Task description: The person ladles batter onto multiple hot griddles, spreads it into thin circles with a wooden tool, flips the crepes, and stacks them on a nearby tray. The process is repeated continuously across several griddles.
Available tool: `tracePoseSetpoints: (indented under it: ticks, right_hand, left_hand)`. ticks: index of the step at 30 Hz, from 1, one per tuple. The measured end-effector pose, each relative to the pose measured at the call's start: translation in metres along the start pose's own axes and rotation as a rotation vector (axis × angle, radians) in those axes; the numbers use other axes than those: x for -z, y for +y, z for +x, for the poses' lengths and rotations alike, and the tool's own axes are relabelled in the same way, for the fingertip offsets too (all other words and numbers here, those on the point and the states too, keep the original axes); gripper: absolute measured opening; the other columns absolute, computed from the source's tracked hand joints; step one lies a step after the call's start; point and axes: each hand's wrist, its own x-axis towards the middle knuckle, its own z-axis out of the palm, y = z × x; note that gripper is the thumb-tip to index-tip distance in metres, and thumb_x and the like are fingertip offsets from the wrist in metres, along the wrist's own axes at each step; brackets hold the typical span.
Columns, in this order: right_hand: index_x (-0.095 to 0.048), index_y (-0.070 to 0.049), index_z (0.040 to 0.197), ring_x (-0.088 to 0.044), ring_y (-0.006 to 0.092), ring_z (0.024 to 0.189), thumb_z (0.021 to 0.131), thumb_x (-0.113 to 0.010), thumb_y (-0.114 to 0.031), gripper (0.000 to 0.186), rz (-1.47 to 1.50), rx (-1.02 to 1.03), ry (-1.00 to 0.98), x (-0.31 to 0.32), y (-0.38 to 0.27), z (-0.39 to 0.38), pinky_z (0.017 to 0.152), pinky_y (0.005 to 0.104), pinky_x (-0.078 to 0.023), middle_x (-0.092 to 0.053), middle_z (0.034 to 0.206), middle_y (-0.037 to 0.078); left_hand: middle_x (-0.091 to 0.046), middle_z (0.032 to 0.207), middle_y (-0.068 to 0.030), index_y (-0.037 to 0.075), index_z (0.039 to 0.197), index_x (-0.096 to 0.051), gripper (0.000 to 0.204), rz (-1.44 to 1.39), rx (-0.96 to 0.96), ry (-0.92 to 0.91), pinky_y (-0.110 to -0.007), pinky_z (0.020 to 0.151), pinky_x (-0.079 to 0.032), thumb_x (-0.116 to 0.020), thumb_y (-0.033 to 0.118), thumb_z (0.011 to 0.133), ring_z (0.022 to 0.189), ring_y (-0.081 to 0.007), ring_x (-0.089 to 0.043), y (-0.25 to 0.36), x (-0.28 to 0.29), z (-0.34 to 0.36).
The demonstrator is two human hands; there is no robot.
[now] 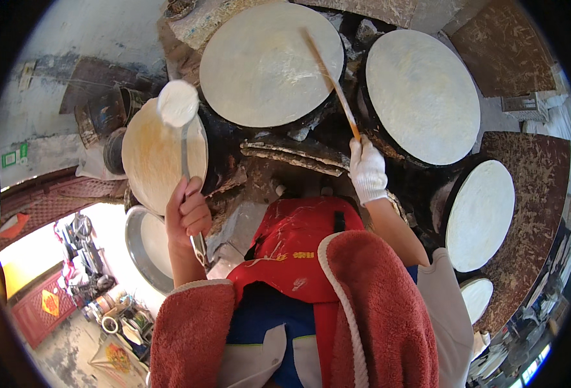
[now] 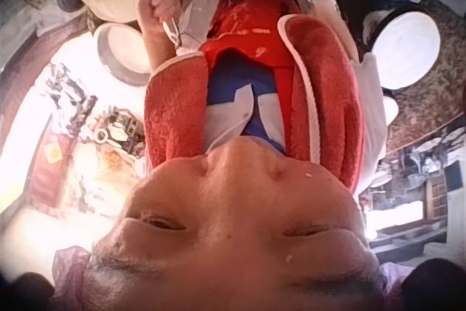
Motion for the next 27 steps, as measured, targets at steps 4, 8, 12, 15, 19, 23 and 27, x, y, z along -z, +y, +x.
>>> tracePoseSetpoints:
  ticks: [4, 8, 12, 15, 19, 23, 27]
  right_hand:
    - [-0.062, 0.001, 0.110, -0.064, 0.0413, 0.080, 0.097, -0.051, -0.034, 0.039, -0.021, 0.312, -0.302, -0.008, -0.001, -0.038, 0.069, 0.0489, -0.051, -0.065, 0.085, 0.026]
    - [-0.062, 0.003, 0.114, -0.065, 0.0403, 0.085, 0.096, -0.052, -0.032, 0.040, 0.108, 0.307, -0.151, -0.020, -0.030, -0.052, 0.076, 0.0469, -0.051, -0.067, 0.092, 0.024]
    - [-0.062, 0.004, 0.111, -0.065, 0.0405, 0.088, 0.093, -0.060, -0.026, 0.035, 0.270, 0.462, -0.295, -0.047, -0.077, -0.056, 0.078, 0.0437, -0.052, -0.066, 0.094, 0.025]
    - [-0.057, 0.000, 0.119, -0.062, 0.0437, 0.093, 0.085, -0.071, -0.027, 0.045, 0.191, 0.630, -0.422, -0.082, -0.128, -0.073, 0.079, 0.0458, -0.052, -0.064, 0.104, 0.025]
    - [-0.052, -0.008, 0.122, -0.064, 0.0380, 0.086, 0.079, -0.074, -0.027, 0.052, 0.002, 0.849, -0.614, -0.136, -0.206, -0.106, 0.070, 0.0447, -0.054, -0.057, 0.109, 0.017]
    - [-0.054, -0.011, 0.122, -0.066, 0.0331, 0.078, 0.083, -0.069, -0.027, 0.044, -0.274, 1.174, -0.753, -0.187, -0.274, -0.119, 0.067, 0.0428, -0.054, -0.056, 0.107, 0.013]
    - [-0.062, -0.010, 0.110, -0.065, 0.0315, 0.075, 0.083, -0.064, -0.019, 0.029, -0.340, 1.339, -0.755, -0.201, -0.295, -0.115, 0.066, 0.0419, -0.053, -0.059, 0.101, 0.012]
  left_hand:
    - [-0.029, 0.053, 0.0060, 0.013, 0.083, -0.036, 0.028, -0.091, -0.094, -0.005, -0.023, 0.032, -0.025, -0.033, 0.030, 0.105, 0.037, -0.0055, -0.026, -0.006, 0.012, -0.042]
    - [-0.031, 0.055, 0.0049, 0.012, 0.084, -0.035, 0.028, -0.233, -0.183, -0.059, -0.023, 0.032, -0.026, -0.034, 0.031, 0.105, 0.037, -0.0059, -0.027, -0.004, 0.025, -0.096]
    - [-0.026, 0.053, 0.0054, 0.013, 0.085, -0.032, 0.026, -0.319, -0.353, -0.182, -0.022, 0.029, -0.022, -0.031, 0.029, 0.106, 0.035, -0.0042, -0.023, 0.010, 0.046, -0.178]
    - [-0.023, 0.050, 0.0065, 0.013, 0.085, -0.032, 0.028, -0.044, -0.569, -0.174, -0.021, 0.028, -0.019, -0.030, 0.030, 0.106, 0.034, -0.0037, -0.021, 0.002, 0.054, -0.240]
    - [-0.022, 0.048, 0.0078, 0.015, 0.077, -0.034, 0.032, 0.673, -0.841, 0.735, -0.022, 0.029, -0.015, -0.040, 0.032, 0.104, 0.032, -0.0035, -0.020, -0.032, 0.072, -0.308]
    - [-0.021, 0.048, 0.0090, 0.017, 0.080, -0.035, 0.028, -0.053, -0.626, 0.309, -0.020, 0.029, -0.015, -0.039, 0.029, 0.104, 0.033, -0.0025, -0.018, -0.025, 0.116, -0.354]
    - [-0.024, 0.053, 0.0071, 0.013, 0.083, -0.034, 0.028, -0.536, -0.571, 0.058, -0.021, 0.030, -0.018, -0.033, 0.029, 0.106, 0.036, -0.0030, -0.018, -0.022, 0.162, -0.371]
